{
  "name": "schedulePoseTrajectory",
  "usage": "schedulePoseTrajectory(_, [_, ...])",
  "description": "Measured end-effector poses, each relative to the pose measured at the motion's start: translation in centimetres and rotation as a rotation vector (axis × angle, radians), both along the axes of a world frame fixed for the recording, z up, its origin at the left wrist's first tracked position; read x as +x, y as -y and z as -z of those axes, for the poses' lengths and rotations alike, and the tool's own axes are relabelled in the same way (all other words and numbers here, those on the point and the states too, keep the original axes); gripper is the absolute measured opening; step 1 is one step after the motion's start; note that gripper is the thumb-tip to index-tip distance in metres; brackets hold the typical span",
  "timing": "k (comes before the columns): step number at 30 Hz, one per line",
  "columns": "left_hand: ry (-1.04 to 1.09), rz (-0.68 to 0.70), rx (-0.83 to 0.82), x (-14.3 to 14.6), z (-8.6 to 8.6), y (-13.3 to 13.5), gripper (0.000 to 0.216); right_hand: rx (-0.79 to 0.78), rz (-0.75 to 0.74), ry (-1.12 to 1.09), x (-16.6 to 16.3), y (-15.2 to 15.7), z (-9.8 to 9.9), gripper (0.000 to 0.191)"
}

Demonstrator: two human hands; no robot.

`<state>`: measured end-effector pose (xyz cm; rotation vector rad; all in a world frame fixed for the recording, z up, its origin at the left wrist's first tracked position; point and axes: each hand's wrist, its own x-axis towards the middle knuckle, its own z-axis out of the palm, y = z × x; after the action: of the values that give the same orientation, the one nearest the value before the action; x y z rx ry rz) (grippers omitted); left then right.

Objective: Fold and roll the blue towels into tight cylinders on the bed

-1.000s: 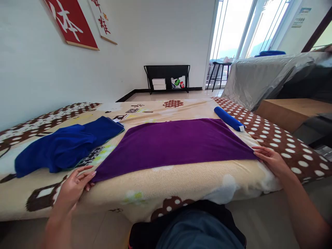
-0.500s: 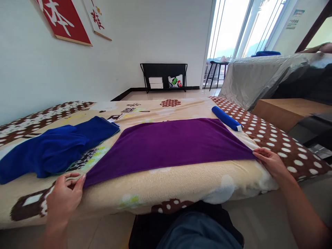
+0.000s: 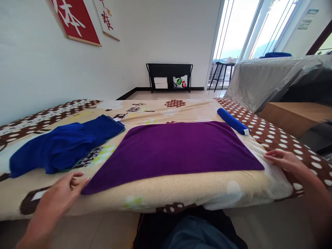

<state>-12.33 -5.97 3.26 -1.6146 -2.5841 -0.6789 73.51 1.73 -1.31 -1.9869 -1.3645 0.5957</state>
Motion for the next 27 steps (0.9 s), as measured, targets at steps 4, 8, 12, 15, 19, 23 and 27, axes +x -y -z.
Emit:
schedulePoseTrajectory(4, [-0.131,0.203,0.057,2.0,-3.3,-8.6,0.039,0.126,-0.123,0.388,-5.0,-8.6,-3.9,0.036])
schedulePoseTrajectory(8, [-0.150,0.291,-0.056,5.0,-3.6,-20.8,0.037,0.141,-0.246,0.491,-11.9,-18.9,-3.8,0.038])
schedulePoseTrajectory(12, [-0.155,0.214,-0.049,5.9,-0.9,-28.2,0.046,0.071,-0.268,0.640,-14.7,-25.0,-2.3,0.044])
schedulePoseTrajectory(15, [-0.155,0.210,-0.046,5.5,1.1,-30.1,0.046,-0.005,-0.309,0.726,-14.3,-26.8,-1.8,0.042])
schedulePoseTrajectory(19, [-0.124,0.271,-0.072,4.6,1.9,-31.8,0.033,-0.047,-0.331,0.826,-13.2,-28.2,-1.8,0.041])
schedulePoseTrajectory(23, [-0.035,0.340,-0.133,3.9,1.2,-33.8,0.014,-0.067,-0.315,0.907,-13.1,-29.2,-2.4,0.032])
schedulePoseTrajectory(27, [0.069,0.343,-0.119,3.5,0.7,-34.6,0.015,-0.053,-0.305,0.942,-13.6,-29.3,-3.1,0.023])
